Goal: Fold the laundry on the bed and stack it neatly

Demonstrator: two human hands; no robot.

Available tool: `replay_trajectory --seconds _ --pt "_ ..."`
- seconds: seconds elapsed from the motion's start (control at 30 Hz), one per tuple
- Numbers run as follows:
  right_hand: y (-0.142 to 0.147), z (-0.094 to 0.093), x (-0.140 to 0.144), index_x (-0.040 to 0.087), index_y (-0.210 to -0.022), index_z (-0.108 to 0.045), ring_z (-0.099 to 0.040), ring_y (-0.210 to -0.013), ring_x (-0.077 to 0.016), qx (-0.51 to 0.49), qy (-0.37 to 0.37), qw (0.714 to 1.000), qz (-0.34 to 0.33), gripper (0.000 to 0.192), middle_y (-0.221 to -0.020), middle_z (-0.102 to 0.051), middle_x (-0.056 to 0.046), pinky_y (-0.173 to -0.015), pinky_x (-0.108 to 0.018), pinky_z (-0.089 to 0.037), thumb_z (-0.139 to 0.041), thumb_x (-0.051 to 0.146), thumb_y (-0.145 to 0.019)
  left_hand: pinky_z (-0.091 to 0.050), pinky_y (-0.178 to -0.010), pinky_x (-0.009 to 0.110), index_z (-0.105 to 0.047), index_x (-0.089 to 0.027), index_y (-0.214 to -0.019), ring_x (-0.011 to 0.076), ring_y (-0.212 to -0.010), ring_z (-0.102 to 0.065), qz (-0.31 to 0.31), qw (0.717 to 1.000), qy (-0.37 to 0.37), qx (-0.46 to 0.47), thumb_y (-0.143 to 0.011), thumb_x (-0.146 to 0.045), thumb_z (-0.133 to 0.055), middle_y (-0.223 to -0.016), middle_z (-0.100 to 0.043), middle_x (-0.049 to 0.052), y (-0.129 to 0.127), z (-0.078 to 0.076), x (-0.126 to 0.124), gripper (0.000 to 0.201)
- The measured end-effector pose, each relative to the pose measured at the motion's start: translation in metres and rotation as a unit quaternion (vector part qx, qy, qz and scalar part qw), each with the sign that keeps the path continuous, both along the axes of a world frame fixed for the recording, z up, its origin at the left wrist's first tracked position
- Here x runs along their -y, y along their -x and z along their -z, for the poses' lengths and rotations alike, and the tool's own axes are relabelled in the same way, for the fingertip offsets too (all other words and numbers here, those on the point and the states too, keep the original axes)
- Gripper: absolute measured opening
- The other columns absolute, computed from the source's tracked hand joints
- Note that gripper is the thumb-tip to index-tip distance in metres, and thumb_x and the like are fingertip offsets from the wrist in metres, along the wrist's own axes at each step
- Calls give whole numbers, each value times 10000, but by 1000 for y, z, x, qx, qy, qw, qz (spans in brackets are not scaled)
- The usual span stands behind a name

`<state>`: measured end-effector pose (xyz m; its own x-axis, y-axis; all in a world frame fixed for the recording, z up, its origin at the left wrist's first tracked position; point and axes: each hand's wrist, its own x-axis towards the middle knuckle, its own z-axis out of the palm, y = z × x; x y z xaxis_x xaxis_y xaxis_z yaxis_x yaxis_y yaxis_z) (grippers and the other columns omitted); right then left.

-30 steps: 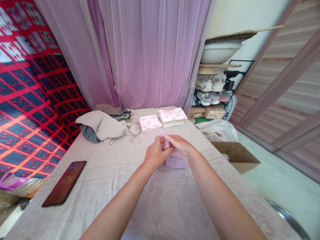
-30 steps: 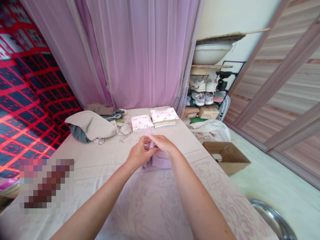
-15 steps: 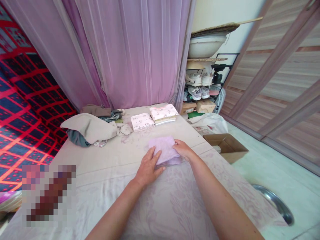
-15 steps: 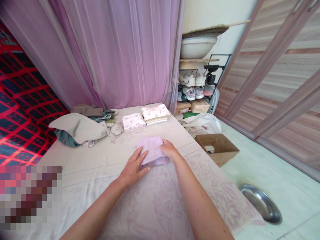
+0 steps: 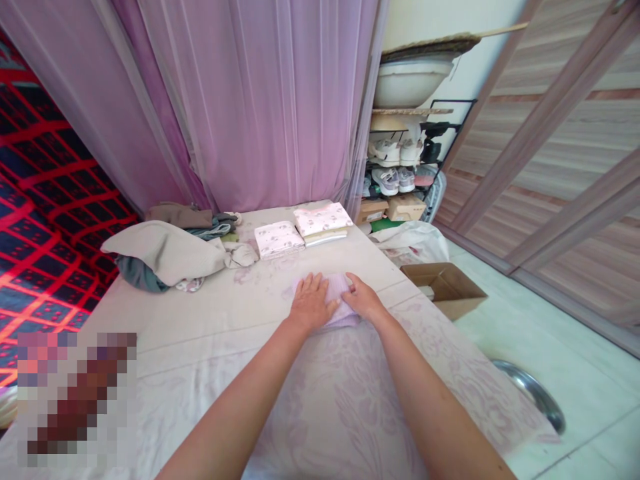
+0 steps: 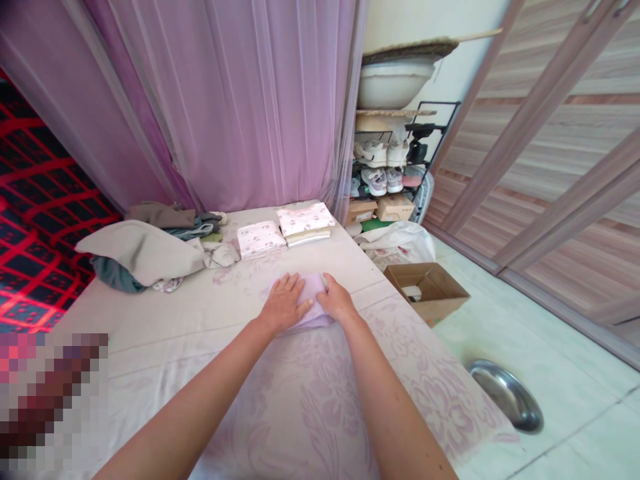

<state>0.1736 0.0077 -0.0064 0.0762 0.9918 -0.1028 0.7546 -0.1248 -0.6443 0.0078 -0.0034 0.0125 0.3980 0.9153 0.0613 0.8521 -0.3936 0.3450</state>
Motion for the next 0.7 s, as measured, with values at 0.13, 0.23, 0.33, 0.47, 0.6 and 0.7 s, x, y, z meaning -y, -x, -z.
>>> replay_trajectory --seconds 0.13,0.23,0.33,0.47,0.6,0.7 --pt "-2 4 7 181 -1387 -424 -621 -800 -155 -15 13 1000 15 606 -983 -681 -35 -707 -244 -444 -560 242 -799 -141 -1150 527 -453 -137 -1380 351 -1415 -216 11 1000 -19 -14 -853 -539 -481 -1511 -335 156 2 13 7 663" --pt "-5 2 11 137 -1382 -429 -632 -788 -169 -3 41 999 24 603 -930 -694 -51 -691 -253 -441 -558 317 -820 -147 -1150 523 -456 -138 -1379 352 -1408 -234 19 999 -28 -12 -843 -550 -498 -1500 -354 158 6 16 10 677" --pt "-8 -1 10 131 -1287 -536 -643 -855 -205 43 52 997 24 553 -965 -701 -90 -714 -277 -436 -537 453 -839 -156 -1144 535 -469 -167 -1369 360 -1395 -259 12 999 -31 -4 -820 -568 -525 -1482 -388 144 6 17 9 682" --pt "-6 -6 -1 145 -1019 -680 -643 -892 -229 69 78 995 6 485 -980 -708 -125 -703 -284 -428 -525 560 -820 -150 -1143 544 -476 -170 -1364 363 -1389 -270 5 1000 -28 -2 -805 -580 -540 -1476 -396 146 3 19 7 696" --pt "0 -11 -7 167 -761 -664 -615 -724 -188 45 90 995 -15 308 -774 -694 -70 -611 -262 -395 -621 472 -750 -155 -1150 530 -457 -174 -1376 339 -1406 -244 17 999 -20 32 -814 -579 -538 -1488 -382 136 11 21 5 698" --pt "5 -12 0 180 -773 -604 -581 -696 -156 -11 48 999 -17 187 -760 -657 -19 -600 -243 -391 -633 353 -708 -202 -1150 481 -402 -180 -1409 286 -1421 -230 22 996 -11 83 -867 -541 -481 -1522 -322 130 27 18 4 656"
